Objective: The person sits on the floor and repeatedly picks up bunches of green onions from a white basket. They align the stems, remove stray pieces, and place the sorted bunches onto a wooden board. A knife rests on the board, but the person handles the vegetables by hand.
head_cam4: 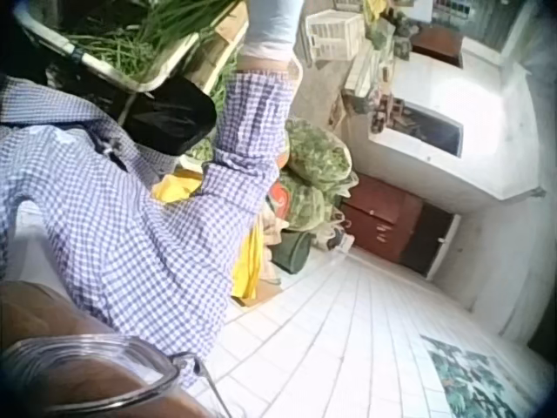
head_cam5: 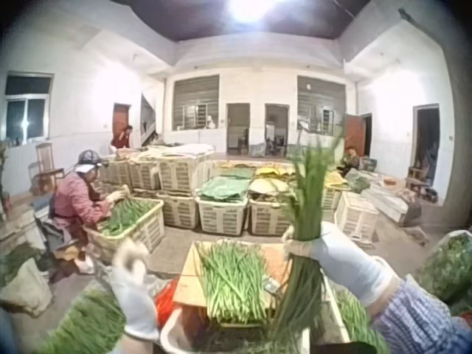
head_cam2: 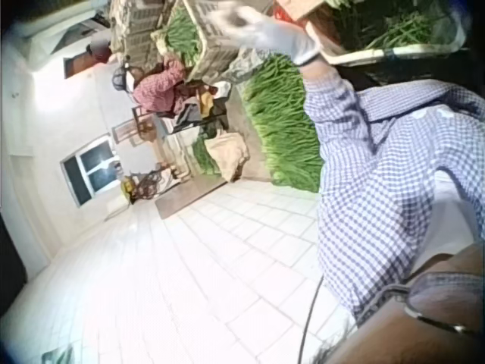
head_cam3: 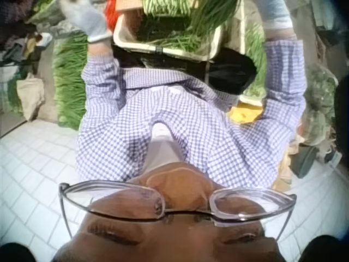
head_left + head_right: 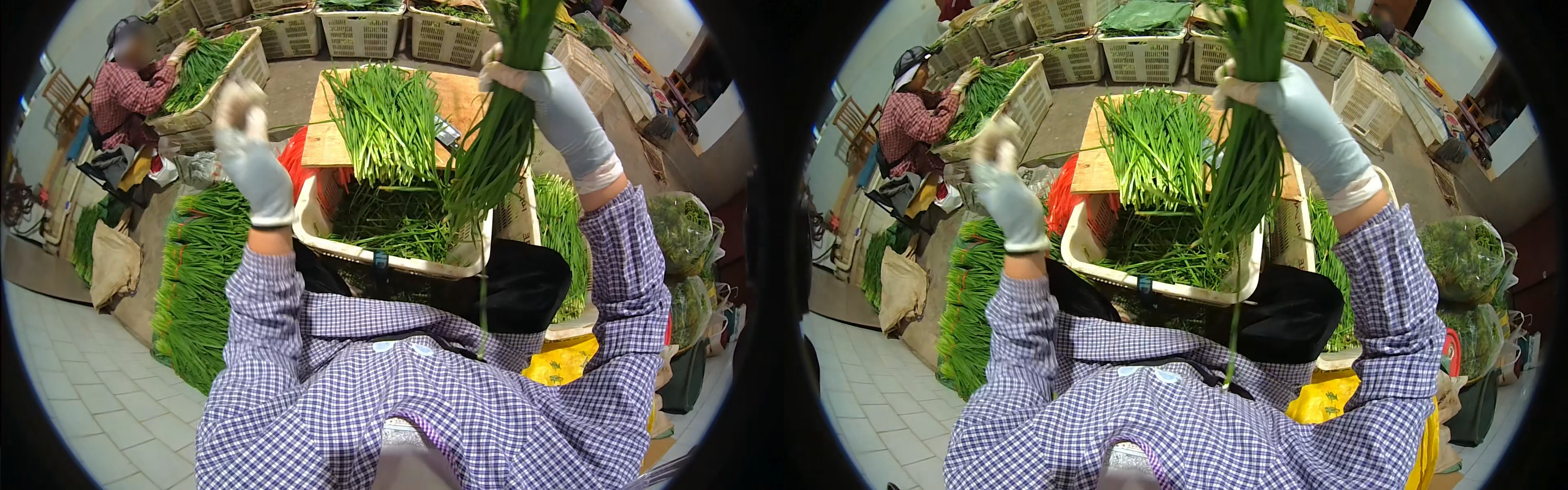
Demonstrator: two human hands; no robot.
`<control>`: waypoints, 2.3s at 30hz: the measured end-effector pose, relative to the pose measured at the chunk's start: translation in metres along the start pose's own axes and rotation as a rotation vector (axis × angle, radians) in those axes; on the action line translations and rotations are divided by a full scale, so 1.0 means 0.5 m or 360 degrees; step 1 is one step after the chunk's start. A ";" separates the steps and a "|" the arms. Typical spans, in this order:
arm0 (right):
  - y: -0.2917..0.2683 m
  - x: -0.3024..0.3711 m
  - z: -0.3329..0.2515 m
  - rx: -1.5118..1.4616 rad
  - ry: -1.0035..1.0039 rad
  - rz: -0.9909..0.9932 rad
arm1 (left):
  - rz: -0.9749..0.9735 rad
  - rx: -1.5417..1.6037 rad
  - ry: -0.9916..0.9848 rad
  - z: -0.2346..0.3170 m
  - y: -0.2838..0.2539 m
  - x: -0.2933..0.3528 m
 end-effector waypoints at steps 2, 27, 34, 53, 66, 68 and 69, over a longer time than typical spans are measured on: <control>0.041 0.008 -0.007 -0.0114 0.0051 0.0009 | -0.0224 0.0368 0.0297 0.138 0.099 -0.030; 0.053 0.169 0.152 0.0012 0.0167 -0.0075 | -0.1857 0.1301 -0.0341 0.071 0.111 0.064; 0.216 0.272 0.235 0.0018 0.0481 -0.0390 | -0.1579 0.1196 -0.0550 0.195 0.151 0.124; 0.311 0.227 0.360 0.0779 0.0224 0.0073 | -0.3120 0.1472 0.0264 0.312 0.159 0.128; 0.263 0.155 0.174 -0.0284 0.0217 -0.0815 | -0.3106 0.1707 0.0167 0.326 0.167 0.143; 0.314 0.146 0.132 -0.0184 0.0026 -0.0913 | -0.3069 0.1716 0.0130 0.324 0.178 0.150; 0.330 0.142 0.113 -0.0226 0.0057 -0.1022 | -0.3082 0.1726 0.0120 0.327 0.186 0.150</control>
Point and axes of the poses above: each hand's wrist, its own x-axis away from the middle knuckle, its own y-axis out of the palm, z = x × y, the point moved 6 cm from there along -x, towards the middle knuckle, and after that the axes turned 4 degrees about -y, right-handed, at the moved point
